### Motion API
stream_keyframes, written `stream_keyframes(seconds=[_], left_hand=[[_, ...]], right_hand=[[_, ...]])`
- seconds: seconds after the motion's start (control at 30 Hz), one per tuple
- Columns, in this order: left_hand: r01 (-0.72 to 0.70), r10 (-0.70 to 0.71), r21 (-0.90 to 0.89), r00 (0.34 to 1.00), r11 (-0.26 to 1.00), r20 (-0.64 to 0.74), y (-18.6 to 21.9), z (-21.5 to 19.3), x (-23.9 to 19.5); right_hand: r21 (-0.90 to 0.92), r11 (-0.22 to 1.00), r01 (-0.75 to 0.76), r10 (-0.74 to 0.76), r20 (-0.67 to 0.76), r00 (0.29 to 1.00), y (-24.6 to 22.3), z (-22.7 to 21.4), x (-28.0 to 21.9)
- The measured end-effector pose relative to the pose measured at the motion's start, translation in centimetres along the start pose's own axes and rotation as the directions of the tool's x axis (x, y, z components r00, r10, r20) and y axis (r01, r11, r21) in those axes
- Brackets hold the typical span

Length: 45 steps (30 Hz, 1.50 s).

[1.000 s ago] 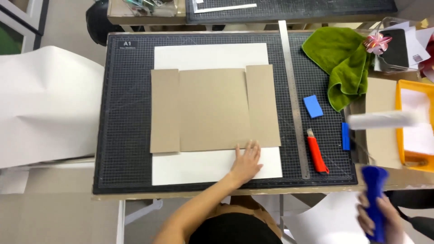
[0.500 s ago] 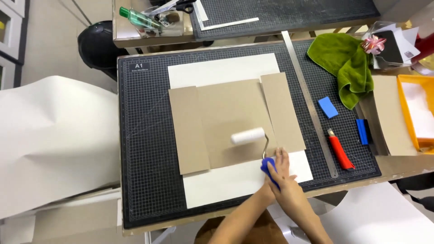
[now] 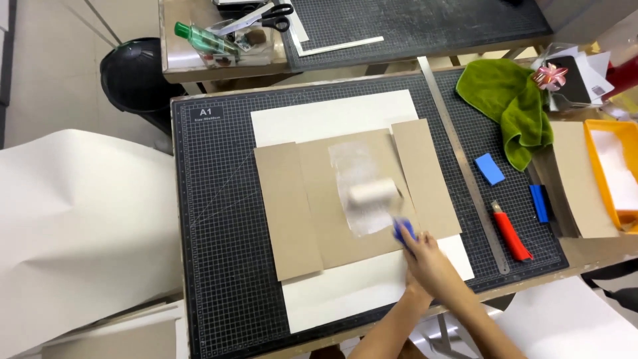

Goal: The person uses a roller to apply adhesive to a cardboard sheet on a cutting mat, then walks to another person and adjusts a head-mounted camera strap on their head.

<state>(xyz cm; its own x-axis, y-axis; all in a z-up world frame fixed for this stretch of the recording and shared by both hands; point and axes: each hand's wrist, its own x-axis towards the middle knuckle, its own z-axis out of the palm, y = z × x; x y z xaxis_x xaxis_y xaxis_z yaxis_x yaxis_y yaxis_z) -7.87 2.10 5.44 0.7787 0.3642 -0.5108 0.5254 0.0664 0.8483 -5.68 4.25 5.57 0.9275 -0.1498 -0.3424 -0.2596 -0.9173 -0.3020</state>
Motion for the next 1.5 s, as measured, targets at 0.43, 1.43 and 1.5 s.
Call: stream_keyframes(seconds=[0.43,1.43,1.5], left_hand=[[-0.945,0.125,0.325,0.325,0.017,0.937,-8.9,-1.1,3.9],[-0.914,0.273,0.375,0.325,-0.157,0.906,-9.5,-1.3,4.0],[-0.917,0.242,0.368,0.326,-0.155,0.914,-9.1,-1.6,3.9]], right_hand=[[0.239,0.953,-0.187,0.188,0.022,0.982,-2.4,-8.8,1.9],[-0.093,0.966,-0.241,0.255,0.183,0.95,2.2,-16.5,12.1],[0.013,0.957,-0.291,0.286,0.149,0.947,2.4,-16.0,12.2]])
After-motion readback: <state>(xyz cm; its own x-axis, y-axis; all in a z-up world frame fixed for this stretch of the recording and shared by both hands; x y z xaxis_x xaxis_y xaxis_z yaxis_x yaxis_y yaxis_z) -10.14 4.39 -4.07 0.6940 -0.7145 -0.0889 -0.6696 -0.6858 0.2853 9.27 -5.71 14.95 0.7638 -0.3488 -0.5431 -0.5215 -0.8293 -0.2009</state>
